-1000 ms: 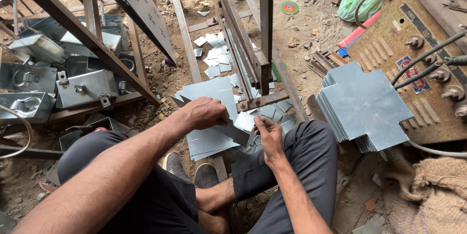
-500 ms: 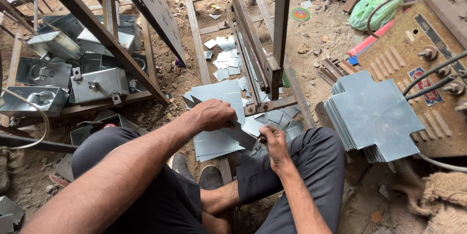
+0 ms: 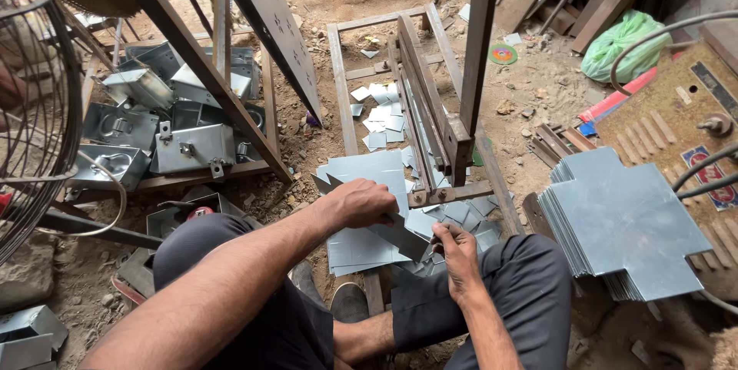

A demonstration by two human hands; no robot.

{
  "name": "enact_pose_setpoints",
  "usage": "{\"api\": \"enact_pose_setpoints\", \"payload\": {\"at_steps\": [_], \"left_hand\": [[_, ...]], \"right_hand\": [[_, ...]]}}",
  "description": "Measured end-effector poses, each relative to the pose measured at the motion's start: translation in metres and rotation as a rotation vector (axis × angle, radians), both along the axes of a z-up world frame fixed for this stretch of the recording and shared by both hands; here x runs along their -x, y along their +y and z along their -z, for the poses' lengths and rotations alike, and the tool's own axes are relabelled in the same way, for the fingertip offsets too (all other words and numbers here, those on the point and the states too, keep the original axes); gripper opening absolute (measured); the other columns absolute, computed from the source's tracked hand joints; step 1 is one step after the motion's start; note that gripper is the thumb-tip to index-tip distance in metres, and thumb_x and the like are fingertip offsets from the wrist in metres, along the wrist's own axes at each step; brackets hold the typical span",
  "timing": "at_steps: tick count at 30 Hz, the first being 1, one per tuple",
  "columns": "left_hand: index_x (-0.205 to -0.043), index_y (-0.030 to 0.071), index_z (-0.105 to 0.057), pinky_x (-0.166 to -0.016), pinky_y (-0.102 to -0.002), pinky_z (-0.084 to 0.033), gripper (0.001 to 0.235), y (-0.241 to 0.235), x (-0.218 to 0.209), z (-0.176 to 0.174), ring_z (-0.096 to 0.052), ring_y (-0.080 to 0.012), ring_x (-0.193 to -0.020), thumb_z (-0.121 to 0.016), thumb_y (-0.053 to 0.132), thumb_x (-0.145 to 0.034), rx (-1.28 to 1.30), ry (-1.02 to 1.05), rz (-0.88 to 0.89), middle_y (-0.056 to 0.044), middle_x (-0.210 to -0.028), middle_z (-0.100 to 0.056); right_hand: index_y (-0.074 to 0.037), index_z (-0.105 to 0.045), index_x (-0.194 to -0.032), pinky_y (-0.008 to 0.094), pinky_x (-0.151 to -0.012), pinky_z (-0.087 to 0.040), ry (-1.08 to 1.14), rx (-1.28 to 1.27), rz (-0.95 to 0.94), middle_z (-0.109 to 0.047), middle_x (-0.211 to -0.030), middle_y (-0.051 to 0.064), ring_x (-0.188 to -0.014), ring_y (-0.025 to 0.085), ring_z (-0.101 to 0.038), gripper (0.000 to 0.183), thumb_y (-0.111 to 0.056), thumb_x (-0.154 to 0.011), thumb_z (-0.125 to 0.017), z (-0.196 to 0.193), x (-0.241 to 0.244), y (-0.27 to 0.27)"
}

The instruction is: The person uses a manual lever-operated shear to cut a metal sheet into smaller rectangular pieces, then uses a small tool to bend the edges of the pieces while sitting on the floor.

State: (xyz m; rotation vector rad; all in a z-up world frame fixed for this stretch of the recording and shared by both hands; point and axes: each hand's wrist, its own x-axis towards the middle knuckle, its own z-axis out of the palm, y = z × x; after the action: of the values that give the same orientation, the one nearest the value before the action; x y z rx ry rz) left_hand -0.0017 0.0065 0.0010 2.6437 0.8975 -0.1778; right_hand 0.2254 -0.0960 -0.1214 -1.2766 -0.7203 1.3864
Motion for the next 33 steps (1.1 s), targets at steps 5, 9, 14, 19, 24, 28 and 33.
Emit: {"api": "enact_pose_setpoints", "payload": {"at_steps": [5, 9, 14, 19, 24, 28, 33], "left_hand": [[-0.096, 0.016, -0.079, -0.071, -0.042, -0.059, 0.014, 0.000, -0.001, -0.002, -0.075, -0.0296, -0.079, -0.071, 0.028, -0.093, 0.008, -0.001, 0.010, -0.010, -0.087, -0.077], [-0.095, 0.015, -0.079, -0.072, -0.043, -0.059, 0.016, -0.001, -0.001, -0.004, -0.075, -0.0309, -0.081, -0.072, 0.029, -0.092, 0.000, 0.012, 0.001, -0.010, -0.086, -0.077], [-0.094, 0.016, -0.079, -0.073, -0.045, -0.058, 0.014, 0.004, 0.001, 0.003, -0.074, -0.0327, -0.082, -0.072, 0.028, -0.090, 0.019, -0.043, 0.025, -0.012, -0.087, -0.076], [-0.093, 0.014, -0.076, -0.072, -0.047, -0.057, 0.019, 0.009, -0.004, 0.006, -0.071, -0.0371, -0.084, -0.068, 0.031, -0.094, 0.093, 0.066, 0.017, -0.014, -0.087, -0.073], [-0.098, 0.018, -0.076, -0.068, -0.042, -0.059, 0.020, 0.005, -0.014, -0.007, -0.076, -0.0272, -0.077, -0.064, 0.035, -0.095, 0.101, 0.107, -0.015, -0.006, -0.086, -0.077], [-0.107, 0.023, -0.075, -0.065, -0.040, -0.062, 0.020, 0.016, -0.013, -0.018, -0.078, -0.0232, -0.073, -0.062, 0.031, -0.095, 0.190, 0.078, -0.067, -0.001, -0.090, -0.079], [-0.105, 0.014, -0.079, -0.075, -0.042, -0.060, 0.018, 0.033, -0.002, -0.032, -0.075, -0.0284, -0.084, -0.071, 0.024, -0.093, 0.118, -0.095, -0.088, -0.010, -0.093, -0.078]], "right_hand": [[-0.007, -0.072, -0.084, 0.024, -0.063, -0.039, -0.155, -0.169, 0.022, -0.061, -0.073, -0.004, -0.067, 0.006, -0.050, 0.019, -0.022, -0.094, -0.073, -0.022, 0.005, -0.002], [-0.003, -0.067, -0.084, 0.024, -0.064, -0.045, -0.700, -0.625, 0.020, -0.063, -0.084, -0.003, -0.072, 0.005, -0.054, 0.019, -0.019, -0.094, -0.071, -0.048, 0.002, -0.004], [-0.004, -0.070, -0.085, 0.024, -0.064, -0.045, -0.306, -0.392, 0.072, -0.063, -0.081, -0.005, -0.072, 0.005, -0.055, 0.017, -0.017, -0.095, -0.071, -0.009, 0.002, 0.003], [0.000, -0.076, -0.090, 0.028, -0.061, -0.041, -0.273, -0.073, 0.238, -0.062, -0.077, -0.002, -0.069, 0.008, -0.050, 0.026, -0.023, -0.100, -0.070, 0.048, -0.025, 0.012], [-0.008, -0.072, -0.119, 0.029, -0.088, -0.050, -0.336, -0.113, 0.089, -0.070, -0.098, 0.002, -0.093, 0.011, -0.063, 0.049, -0.046, -0.105, -0.044, 0.027, -0.022, 0.007], [-0.011, -0.070, -0.123, 0.033, -0.093, -0.049, -0.243, 0.051, -0.026, -0.074, -0.105, 0.002, -0.099, 0.012, -0.064, 0.069, -0.061, -0.102, -0.028, 0.005, -0.025, 0.004], [-0.005, -0.074, -0.116, 0.036, -0.086, -0.049, -0.102, 0.058, -0.036, -0.076, -0.101, 0.007, -0.092, 0.017, -0.067, 0.084, -0.069, -0.100, -0.021, 0.003, -0.026, 0.011]]}}
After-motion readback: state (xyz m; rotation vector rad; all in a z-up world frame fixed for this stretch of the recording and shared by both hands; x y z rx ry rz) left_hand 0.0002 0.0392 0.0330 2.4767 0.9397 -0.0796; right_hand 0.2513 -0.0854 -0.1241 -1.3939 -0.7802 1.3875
